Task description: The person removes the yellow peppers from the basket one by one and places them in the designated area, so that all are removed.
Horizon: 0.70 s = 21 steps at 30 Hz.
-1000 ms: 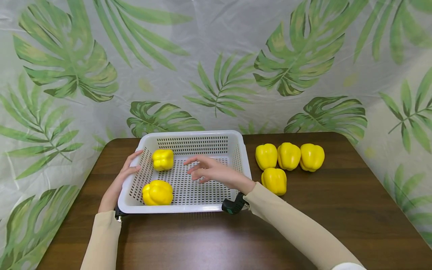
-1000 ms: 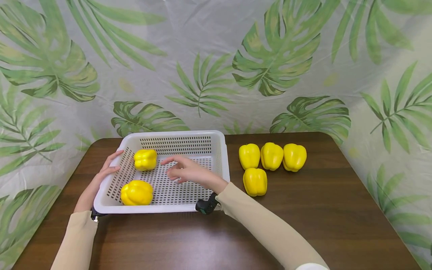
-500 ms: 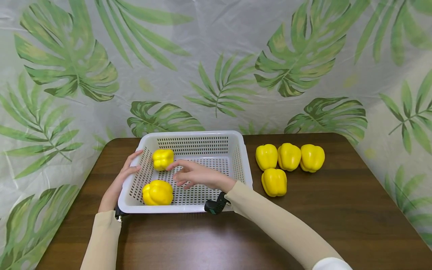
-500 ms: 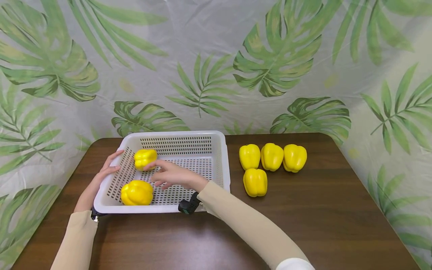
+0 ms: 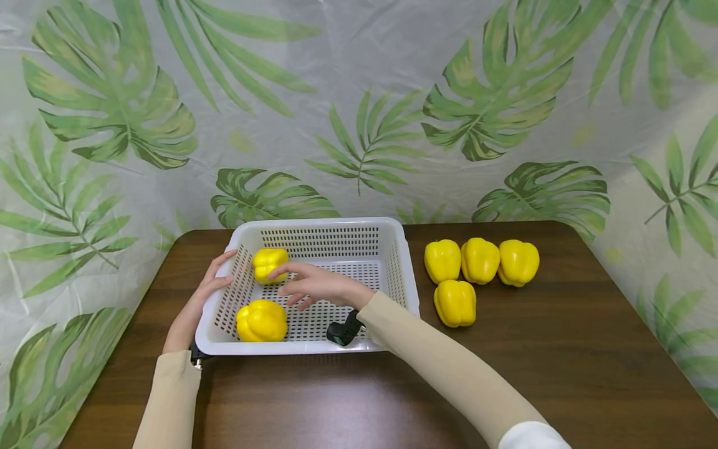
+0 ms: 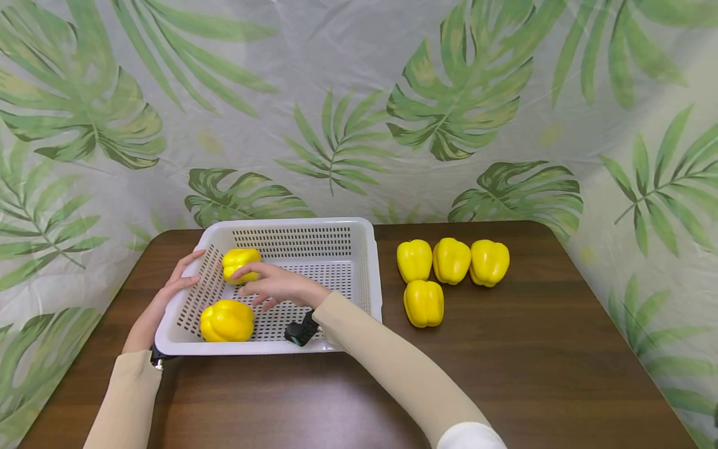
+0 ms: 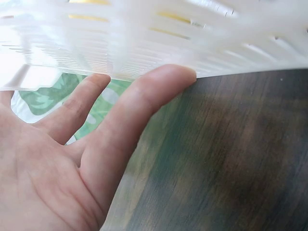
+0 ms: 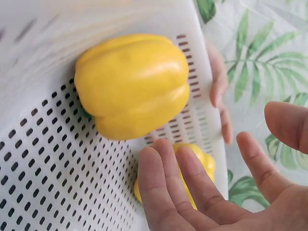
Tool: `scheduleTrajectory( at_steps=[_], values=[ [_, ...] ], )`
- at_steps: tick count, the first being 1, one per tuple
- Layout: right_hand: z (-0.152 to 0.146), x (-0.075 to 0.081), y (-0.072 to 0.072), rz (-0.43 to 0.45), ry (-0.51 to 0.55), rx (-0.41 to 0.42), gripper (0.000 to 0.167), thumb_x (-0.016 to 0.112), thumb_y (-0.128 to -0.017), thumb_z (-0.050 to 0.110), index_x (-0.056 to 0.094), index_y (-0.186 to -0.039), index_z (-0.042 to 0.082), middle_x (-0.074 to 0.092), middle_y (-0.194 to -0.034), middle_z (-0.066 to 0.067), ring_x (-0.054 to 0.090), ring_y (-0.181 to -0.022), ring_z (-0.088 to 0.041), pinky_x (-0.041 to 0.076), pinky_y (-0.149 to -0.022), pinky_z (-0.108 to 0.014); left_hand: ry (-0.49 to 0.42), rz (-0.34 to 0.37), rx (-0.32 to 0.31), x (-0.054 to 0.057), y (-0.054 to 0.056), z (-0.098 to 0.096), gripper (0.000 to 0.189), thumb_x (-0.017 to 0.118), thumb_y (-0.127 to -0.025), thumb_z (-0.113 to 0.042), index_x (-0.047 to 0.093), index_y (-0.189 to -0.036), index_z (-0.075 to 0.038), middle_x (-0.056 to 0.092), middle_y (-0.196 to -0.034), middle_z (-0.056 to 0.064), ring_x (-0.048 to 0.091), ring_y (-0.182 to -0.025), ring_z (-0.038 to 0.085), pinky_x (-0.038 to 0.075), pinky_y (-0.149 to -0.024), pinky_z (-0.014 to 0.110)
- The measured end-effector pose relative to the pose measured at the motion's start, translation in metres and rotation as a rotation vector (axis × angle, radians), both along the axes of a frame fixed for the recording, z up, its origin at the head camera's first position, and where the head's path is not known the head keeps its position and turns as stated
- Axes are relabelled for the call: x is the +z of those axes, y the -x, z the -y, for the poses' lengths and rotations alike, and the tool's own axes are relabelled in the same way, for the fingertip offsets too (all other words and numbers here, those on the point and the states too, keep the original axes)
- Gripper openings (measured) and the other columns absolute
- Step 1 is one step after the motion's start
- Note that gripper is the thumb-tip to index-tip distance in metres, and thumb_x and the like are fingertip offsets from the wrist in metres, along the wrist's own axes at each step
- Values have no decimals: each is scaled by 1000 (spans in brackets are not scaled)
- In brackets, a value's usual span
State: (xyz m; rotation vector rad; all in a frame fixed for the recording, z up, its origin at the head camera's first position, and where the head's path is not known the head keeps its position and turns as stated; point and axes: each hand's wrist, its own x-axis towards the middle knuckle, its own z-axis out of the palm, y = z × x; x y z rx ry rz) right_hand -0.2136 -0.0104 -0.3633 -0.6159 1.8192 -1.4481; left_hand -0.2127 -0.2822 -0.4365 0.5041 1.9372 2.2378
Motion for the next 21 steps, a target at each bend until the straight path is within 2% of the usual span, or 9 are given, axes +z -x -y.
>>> scheduleTrajectory(
  at_steps=[10,16,21],
  values=[
    [14,-14,15,54,-115,47,43,55,-97,17,48,-138,11,40,-144,-15,56,-110,-42,47,-88,-52,6,7,-3,1,-2,2,53,31,-98,-2,40,-140,-33,21,-140,12,51,-111,11,50,-83,28],
    [20,-22,16,66,-194,71,43,56,-97,23,49,-138,19,44,-139,-10,59,-103,-39,50,-84,-49,13,25,-11,1,-3,1,52,30,-99,-4,36,-142,-33,17,-143,14,50,-113,12,50,-84,29],
    [24,-26,16,79,-230,114,45,57,-96,28,47,-140,22,43,-138,-9,62,-95,-39,52,-78,-45,20,12,-5,1,-2,1,52,31,-98,-3,38,-141,-32,20,-141,10,49,-113,11,49,-85,28]
  ],
)
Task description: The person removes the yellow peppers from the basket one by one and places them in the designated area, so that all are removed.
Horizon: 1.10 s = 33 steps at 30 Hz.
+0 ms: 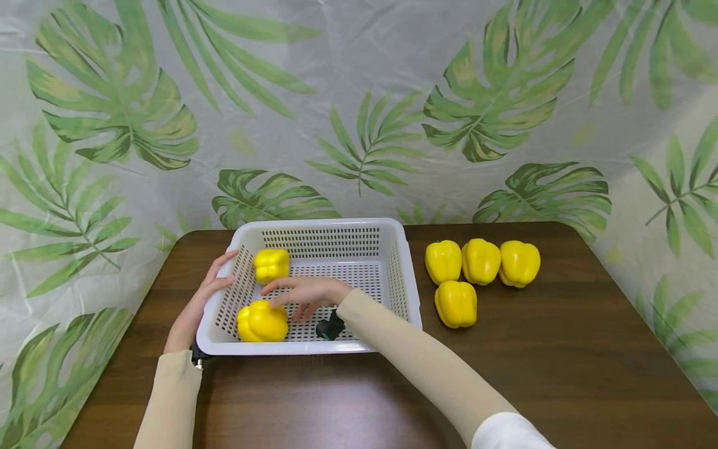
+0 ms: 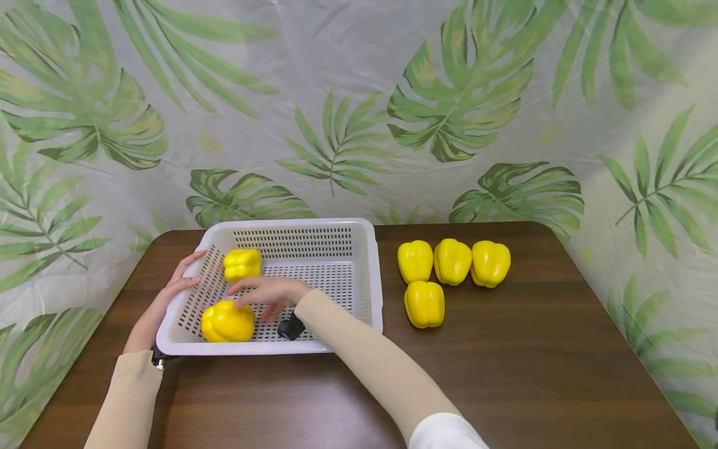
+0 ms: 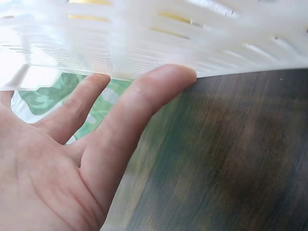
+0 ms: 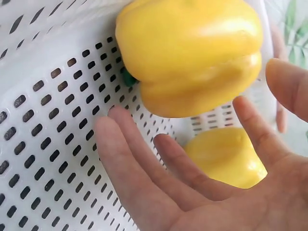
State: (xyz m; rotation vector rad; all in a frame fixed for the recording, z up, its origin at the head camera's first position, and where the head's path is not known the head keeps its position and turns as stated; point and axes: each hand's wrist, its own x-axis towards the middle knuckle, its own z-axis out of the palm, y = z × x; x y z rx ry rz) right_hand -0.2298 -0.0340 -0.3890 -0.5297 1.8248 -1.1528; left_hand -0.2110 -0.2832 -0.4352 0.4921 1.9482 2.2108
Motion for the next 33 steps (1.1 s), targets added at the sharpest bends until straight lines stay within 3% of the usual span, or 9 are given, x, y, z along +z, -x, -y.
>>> scheduleTrajectory(
  at_steps=[11,23,33],
  values=[
    [9,-7,0,6,-9,67,47,58,-95,30,46,-140,24,47,-129,-2,61,-79,-35,54,-75,-44,11,0,-1,0,0,0,51,31,-99,-4,36,-142,-32,20,-141,12,50,-112,11,49,-84,28],
    [12,-5,-3,-58,37,65,26,62,-93,27,54,-117,21,45,-125,1,51,-101,-24,54,-74,-47,0,-10,15,-1,1,-1,53,32,-96,-1,41,-138,-33,25,-137,9,51,-110,10,49,-84,26],
    [3,1,2,-141,39,53,28,69,-88,22,57,-114,20,51,-123,-5,51,-105,-19,53,-73,-39,-17,-5,-5,-1,1,0,53,30,-97,-1,41,-138,-33,27,-136,5,51,-111,12,50,-84,29]
  ],
)
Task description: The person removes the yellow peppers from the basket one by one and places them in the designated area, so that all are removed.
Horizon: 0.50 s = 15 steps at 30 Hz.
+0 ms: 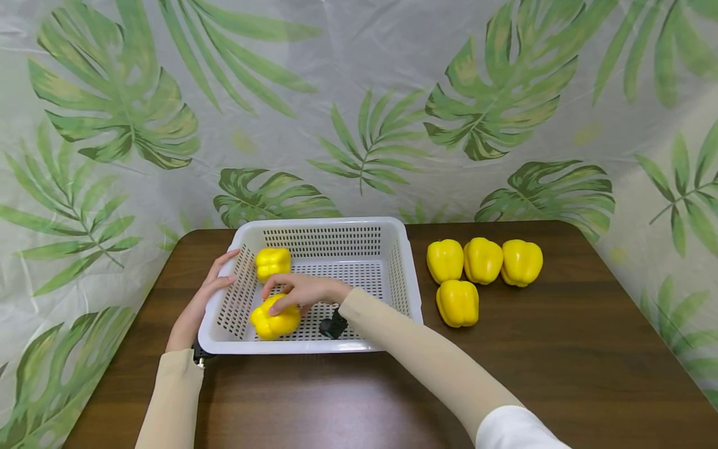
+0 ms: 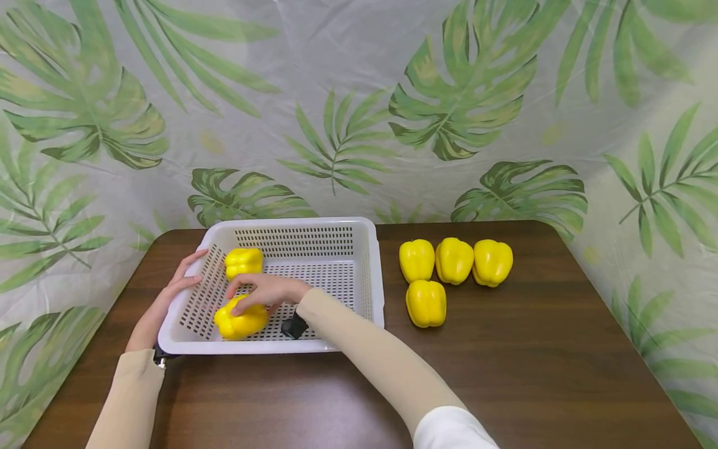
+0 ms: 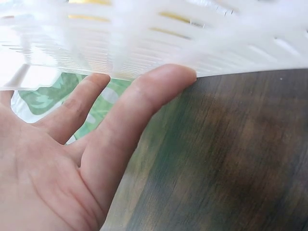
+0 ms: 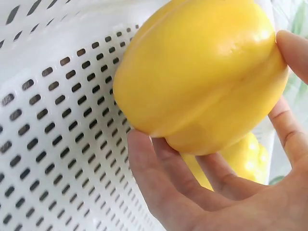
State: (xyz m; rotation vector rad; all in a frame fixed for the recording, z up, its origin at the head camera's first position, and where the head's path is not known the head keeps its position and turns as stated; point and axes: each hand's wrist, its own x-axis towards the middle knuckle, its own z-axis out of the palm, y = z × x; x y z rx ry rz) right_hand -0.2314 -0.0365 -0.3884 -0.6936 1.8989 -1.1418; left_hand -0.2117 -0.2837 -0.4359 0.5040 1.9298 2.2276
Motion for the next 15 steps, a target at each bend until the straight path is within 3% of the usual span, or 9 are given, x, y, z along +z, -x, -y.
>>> scheduleTrajectory(
  at_steps=[11,15],
  values=[
    [-33,8,11,-163,19,-76,35,73,-82,15,59,-114,15,51,-124,-8,51,-100,-20,49,-74,-37,-23,-2,5,-1,1,-1,55,31,-96,1,43,-138,-32,27,-135,6,52,-110,11,50,-83,27],
    [-42,5,16,-227,4,-99,36,74,-80,13,60,-113,16,51,-124,-7,49,-110,-23,44,-87,-38,-18,-9,6,-1,2,0,55,31,-96,2,43,-137,-33,26,-135,6,51,-110,10,50,-83,27]
  ],
)
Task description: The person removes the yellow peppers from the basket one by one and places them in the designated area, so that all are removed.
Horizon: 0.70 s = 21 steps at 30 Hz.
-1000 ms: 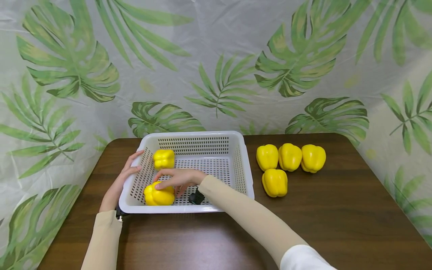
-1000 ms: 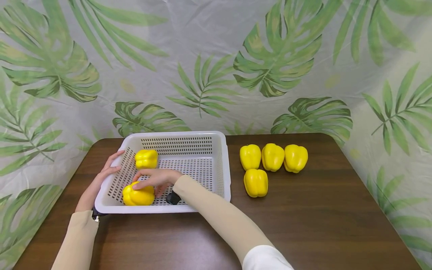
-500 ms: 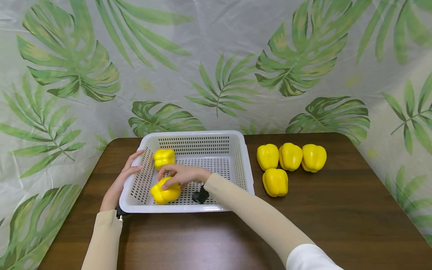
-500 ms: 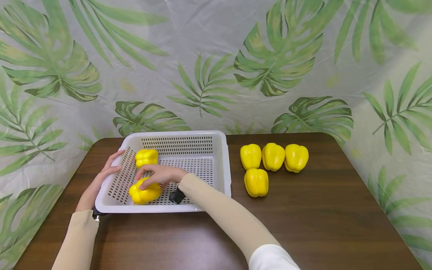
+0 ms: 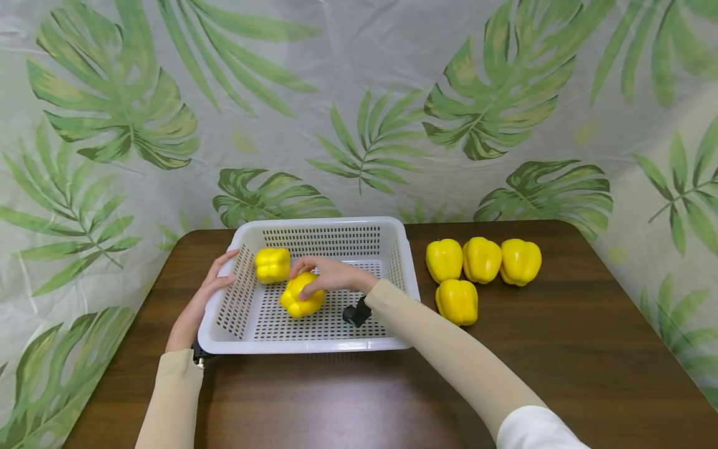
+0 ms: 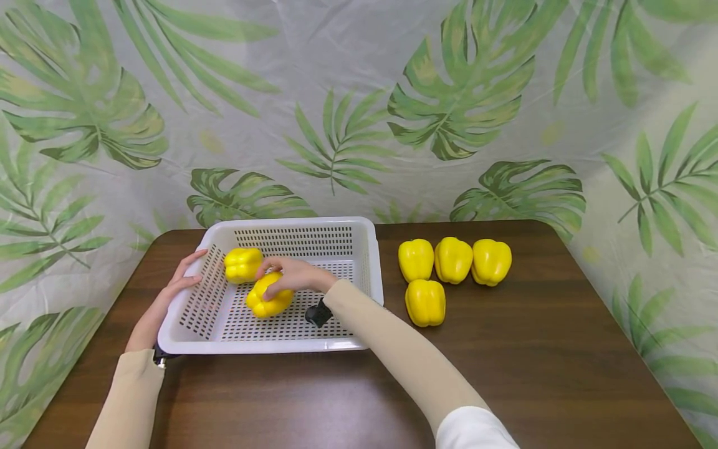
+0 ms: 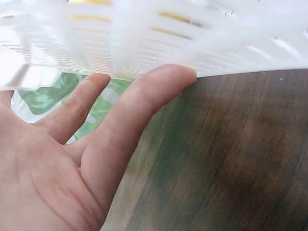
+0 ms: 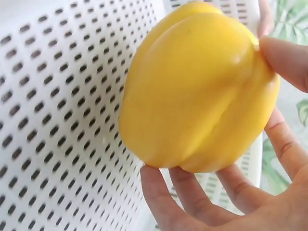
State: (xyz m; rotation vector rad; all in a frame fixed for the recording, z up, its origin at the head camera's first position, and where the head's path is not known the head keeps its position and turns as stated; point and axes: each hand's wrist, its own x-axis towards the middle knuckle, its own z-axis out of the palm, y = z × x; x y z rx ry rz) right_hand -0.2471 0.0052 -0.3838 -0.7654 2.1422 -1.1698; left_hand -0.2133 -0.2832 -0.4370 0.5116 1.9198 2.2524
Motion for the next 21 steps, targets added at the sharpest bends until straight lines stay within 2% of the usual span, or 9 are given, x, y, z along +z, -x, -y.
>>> scheduleTrajectory(
  at_steps=[6,13,21],
  values=[
    [-9,-3,6,-53,-3,-33,39,73,-78,4,60,-115,11,51,-125,-6,44,-117,-24,36,-100,-41,3,3,-14,0,0,0,55,31,-97,0,41,-139,-33,22,-139,10,51,-111,12,50,-82,29],
    [-14,-5,6,-91,-25,-39,46,73,-77,-2,59,-119,10,53,-127,-4,45,-115,-20,36,-99,-37,9,4,-8,0,0,0,54,32,-96,0,42,-138,-34,24,-137,7,51,-110,11,51,-81,29],
    [-21,-8,2,-55,-67,-97,62,73,-77,0,52,-133,15,45,-139,-5,47,-114,-23,39,-96,-40,15,16,0,0,0,0,54,32,-96,-1,42,-137,-34,23,-137,10,51,-108,12,51,-80,30]
  ],
)
